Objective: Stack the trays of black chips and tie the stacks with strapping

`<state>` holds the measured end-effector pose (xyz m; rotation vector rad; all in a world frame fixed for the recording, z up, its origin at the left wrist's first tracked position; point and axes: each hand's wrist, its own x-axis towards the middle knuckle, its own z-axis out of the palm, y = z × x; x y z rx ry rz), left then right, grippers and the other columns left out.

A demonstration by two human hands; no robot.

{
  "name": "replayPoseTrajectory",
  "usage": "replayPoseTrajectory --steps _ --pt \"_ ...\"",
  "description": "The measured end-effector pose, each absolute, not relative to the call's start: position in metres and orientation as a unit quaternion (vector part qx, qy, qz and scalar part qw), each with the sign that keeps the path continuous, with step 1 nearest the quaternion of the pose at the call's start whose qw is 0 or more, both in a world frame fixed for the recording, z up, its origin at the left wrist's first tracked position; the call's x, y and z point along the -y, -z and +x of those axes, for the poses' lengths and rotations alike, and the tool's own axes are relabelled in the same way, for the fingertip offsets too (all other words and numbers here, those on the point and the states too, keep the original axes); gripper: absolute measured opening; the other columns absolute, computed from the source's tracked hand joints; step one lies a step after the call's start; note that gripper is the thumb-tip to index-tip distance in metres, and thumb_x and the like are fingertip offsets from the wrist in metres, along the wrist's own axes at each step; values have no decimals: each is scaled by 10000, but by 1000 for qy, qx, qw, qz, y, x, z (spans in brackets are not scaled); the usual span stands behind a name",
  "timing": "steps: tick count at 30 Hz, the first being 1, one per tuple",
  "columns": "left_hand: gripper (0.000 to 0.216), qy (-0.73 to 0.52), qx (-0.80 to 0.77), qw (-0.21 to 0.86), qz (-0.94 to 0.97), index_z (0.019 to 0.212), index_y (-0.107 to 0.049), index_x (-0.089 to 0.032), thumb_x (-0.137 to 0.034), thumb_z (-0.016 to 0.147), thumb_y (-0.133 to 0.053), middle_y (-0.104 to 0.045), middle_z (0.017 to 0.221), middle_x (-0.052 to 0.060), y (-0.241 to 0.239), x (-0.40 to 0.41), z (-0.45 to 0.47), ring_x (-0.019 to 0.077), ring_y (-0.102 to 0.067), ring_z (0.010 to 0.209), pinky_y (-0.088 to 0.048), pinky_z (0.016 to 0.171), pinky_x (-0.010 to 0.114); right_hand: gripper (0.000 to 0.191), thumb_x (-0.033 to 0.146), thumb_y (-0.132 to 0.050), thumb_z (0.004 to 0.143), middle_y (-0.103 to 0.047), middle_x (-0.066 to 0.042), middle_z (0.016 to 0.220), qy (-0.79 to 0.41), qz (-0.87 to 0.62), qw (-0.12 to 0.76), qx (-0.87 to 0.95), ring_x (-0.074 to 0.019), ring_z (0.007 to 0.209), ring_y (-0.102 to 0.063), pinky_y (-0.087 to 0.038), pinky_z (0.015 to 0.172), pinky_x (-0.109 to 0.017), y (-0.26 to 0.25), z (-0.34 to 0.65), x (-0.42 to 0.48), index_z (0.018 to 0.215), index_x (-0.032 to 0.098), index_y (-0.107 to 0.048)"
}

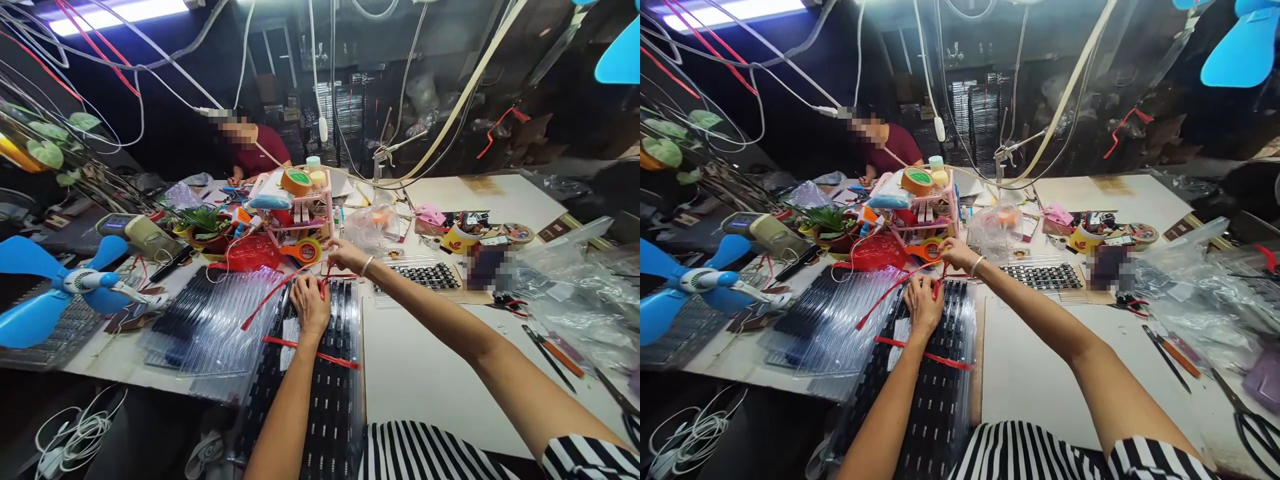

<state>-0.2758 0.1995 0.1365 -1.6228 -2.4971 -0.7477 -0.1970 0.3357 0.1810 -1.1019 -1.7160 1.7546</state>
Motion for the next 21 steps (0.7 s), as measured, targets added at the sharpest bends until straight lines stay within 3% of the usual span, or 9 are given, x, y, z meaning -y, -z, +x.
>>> replayPoseTrajectory --steps 5,11,14,17,19,21 --pt "191 230 818 36 -526 931 -577 -174 -327 861 -488 -544 1067 121 -140 -200 -273 277 -498 1055 -322 984 441 166 188 -474 692 -274 105 432 -642 -415 344 546 -57 359 -267 -250 358 -194 -231 -193 -319 634 228 -323" --pt "180 237 821 24 -518 888 -601 -182 -322 864 -491 -554 1071 115 -141 -201 -268 272 -490 1085 -310 1004 439 75 162 -439 744 -299 86 542 -561 -277 556 547 -37 406 -292 -275 421 -167 -318 -148 -292 765 225 -403" --pt "167 248 819 14 -517 887 -615 -182 -271 868 -475 -562 1084 118 -140 -202 -268 272 -483 1104 -305 1009 447 87 155 -459 765 -363 72 584 -517 -232 515 643 -50 458 -341 -301 452 -183 -317 -159 -283 824 218 -445" --pt "184 273 814 8 -514 854 -612 -171 -245 875 -445 -566 1106 135 -141 -202 -269 281 -480 1111 -311 1000 461 143 151 -439 796 -462 23 660 -381 -307 421 764 -103 561 -442 -408 561 -250 -280 -171 -293 905 194 -521" --pt "186 297 809 4 -507 813 -596 -175 -234 878 -432 -597 1030 125 -141 -203 -271 274 -512 1059 -344 968 458 285 107 -450 770 -544 -73 915 -263 -377 374 805 -175 767 -532 -462 708 -336 -250 -168 -301 1030 173 -548" --pt "189 326 808 0 -491 786 -569 -185 -229 888 -417 -620 897 90 -139 -202 -276 243 -559 946 -396 908 428 420 73 -432 766 -458 -146 1188 -194 -417 391 797 -239 966 -525 -471 794 -389 -222 -159 -299 1166 173 -512"
